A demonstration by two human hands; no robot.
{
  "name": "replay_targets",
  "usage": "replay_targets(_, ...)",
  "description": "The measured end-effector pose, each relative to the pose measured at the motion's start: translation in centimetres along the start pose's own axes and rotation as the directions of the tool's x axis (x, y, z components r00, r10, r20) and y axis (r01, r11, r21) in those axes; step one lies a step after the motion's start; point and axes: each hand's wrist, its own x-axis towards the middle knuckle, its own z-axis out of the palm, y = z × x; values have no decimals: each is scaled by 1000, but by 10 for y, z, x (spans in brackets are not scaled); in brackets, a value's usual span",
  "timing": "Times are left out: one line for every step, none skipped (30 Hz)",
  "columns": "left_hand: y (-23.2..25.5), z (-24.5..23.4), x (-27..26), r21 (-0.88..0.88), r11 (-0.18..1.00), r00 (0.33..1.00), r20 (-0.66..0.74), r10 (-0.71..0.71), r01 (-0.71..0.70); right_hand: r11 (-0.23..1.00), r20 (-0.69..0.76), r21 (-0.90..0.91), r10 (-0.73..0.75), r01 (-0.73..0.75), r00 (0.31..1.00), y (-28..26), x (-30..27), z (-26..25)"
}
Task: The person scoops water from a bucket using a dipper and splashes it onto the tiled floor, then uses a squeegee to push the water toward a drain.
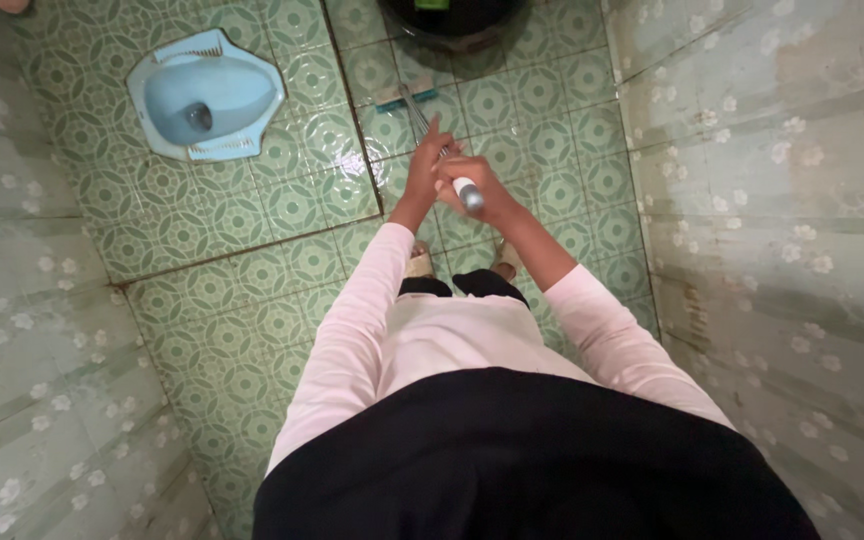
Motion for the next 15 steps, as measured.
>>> replay_targets(-3,0,3,-69,995,996,-50,72,-76,1000,-15,21,-18,19,1000,0,1,0)
replay_targets(-9,0,8,-122,991,998,-38,48,-52,998,-30,43,-36,37,999,2,3,0)
replay_targets(-14,1,11,-177,984,1000,-23,20,-23,999,-39,31,-40,41,998,5,3,1)
replay_targets(-21,3,15,-231,973,1000,-5,-7,6,999,-48,20,-44,45,998,10,3,3)
replay_targets(-28,3,19,-164,986,1000,-1,-17,17,999,-59,6,-47,47,997,15,3,4)
replay_targets(-37,-1,22,-97,995,1000,1,-27,27,999,-43,-3,-49,49,998,22,4,6)
replay_targets(-45,-4,25,-32,999,999,4,-36,36,999,-27,-14,-50,49,998,28,6,9)
replay_targets(-53,-6,27,-91,994,998,15,-66,67,998,-11,-26,-51,50,999,34,7,11)
replay_targets(-61,-7,33,-147,985,996,25,-89,92,998,-23,-15,-55,54,998,42,11,13)
replay_targets(-69,-6,40,-203,972,993,37,-112,118,998,-35,-4,-59,59,998,49,14,16)
replay_targets(-77,-3,48,-100,994,999,3,-52,52,998,-45,9,-66,66,997,56,19,15)
replay_targets(-83,0,57,7,1000,1000,-24,12,-11,998,-83,3,-61,61,995,63,23,13)
replay_targets(-89,0,61,117,991,996,-42,73,-68,999,-124,4,-53,54,991,67,25,13)
replay_targets(-95,0,67,128,987,993,-53,102,-95,999,-165,5,-45,47,985,71,29,13)
replay_targets(-99,-1,69,138,983,990,-63,126,-117,999,-138,-2,-48,48,989,75,34,13)
